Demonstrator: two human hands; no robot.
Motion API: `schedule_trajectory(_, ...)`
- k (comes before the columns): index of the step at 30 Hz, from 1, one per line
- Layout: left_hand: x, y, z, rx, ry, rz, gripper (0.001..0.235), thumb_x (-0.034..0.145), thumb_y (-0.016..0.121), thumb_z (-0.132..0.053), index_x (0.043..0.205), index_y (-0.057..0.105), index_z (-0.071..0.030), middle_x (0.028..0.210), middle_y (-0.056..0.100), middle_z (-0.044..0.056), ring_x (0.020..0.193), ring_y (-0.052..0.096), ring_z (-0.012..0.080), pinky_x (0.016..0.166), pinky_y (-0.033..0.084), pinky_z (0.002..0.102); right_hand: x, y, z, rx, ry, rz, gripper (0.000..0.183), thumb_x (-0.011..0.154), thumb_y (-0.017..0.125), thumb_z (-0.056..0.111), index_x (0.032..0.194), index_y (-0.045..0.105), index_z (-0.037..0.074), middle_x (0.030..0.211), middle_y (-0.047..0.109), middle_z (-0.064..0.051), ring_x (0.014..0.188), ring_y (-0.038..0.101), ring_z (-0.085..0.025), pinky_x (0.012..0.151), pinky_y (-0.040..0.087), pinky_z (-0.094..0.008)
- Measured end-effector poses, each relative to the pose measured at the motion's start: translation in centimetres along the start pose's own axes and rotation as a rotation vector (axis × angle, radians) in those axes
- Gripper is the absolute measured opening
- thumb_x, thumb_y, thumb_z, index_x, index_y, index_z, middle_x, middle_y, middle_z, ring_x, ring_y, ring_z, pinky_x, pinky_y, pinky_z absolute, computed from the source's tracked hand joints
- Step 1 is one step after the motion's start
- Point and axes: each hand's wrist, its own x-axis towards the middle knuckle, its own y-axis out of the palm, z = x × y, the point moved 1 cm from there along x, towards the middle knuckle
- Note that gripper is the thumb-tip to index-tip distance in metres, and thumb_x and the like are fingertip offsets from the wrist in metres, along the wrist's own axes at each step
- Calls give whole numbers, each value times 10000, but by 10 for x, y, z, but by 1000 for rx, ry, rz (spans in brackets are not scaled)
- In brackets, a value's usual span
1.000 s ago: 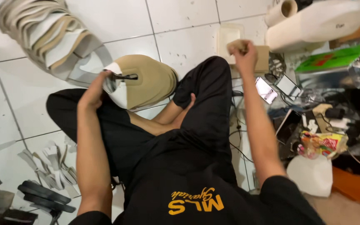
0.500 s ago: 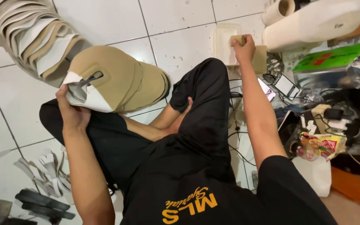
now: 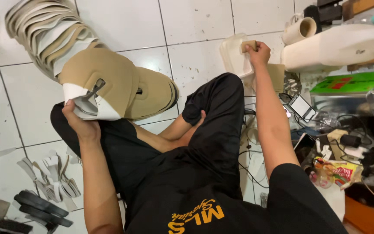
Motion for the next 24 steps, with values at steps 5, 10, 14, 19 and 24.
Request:
schedule_trajectory(5, -17, 13, -20, 28, 44, 46, 478, 775, 547, -408, 1105, 632, -73, 1087, 662, 70, 1030, 621, 183, 904, 494, 272, 1, 13, 23, 86, -39, 68, 307, 721, 813, 237, 971, 697, 102, 843, 692, 5, 756, 623, -101, 680, 507, -261)
schedule_trajectory(10, -11, -17, -16, 27, 2, 93, 288, 801, 639, -276, 1037, 542, -143, 1076, 614, 43, 1002, 607, 166, 912, 500, 288, 2, 27, 44, 65, -54, 138, 280, 740, 799, 197, 984, 696, 105, 868, 698, -3, 782, 628, -117, 707, 528, -265)
schedule_trajectory(14, -17, -2, -39, 782, -52, 8, 498, 778, 654, -273, 1131, 353, -91, 1133, 471, 87, 1025, 493, 163, 875, 435, 276, -3, 37, 65, 60, -96, 135, 261, 710, 806, 221, 934, 703, 136, 812, 696, 15, 735, 620, -103, 665, 510, -263)
schedule_trajectory(19, -1, -12, -44, 1104, -67, 25, 532, 761, 464, -181, 1281, 417, -78, 1256, 430, 60, 1152, 367, 156, 955, 268, 272, -7, 36, 71, -33, -170, 147, 289, 751, 809, 256, 963, 675, 112, 917, 690, -29, 823, 633, -179, 701, 516, -337)
schedule_trajectory(24, 13, -11, -62, 879, -185, 28, 351, 766, 577, -204, 1105, 485, -188, 987, 563, 54, 870, 550, 113, 740, 424, 207, -18, 33, 77, -67, -276, 120, 277, 774, 791, 212, 983, 643, 105, 965, 660, -49, 855, 592, -209, 721, 481, -340)
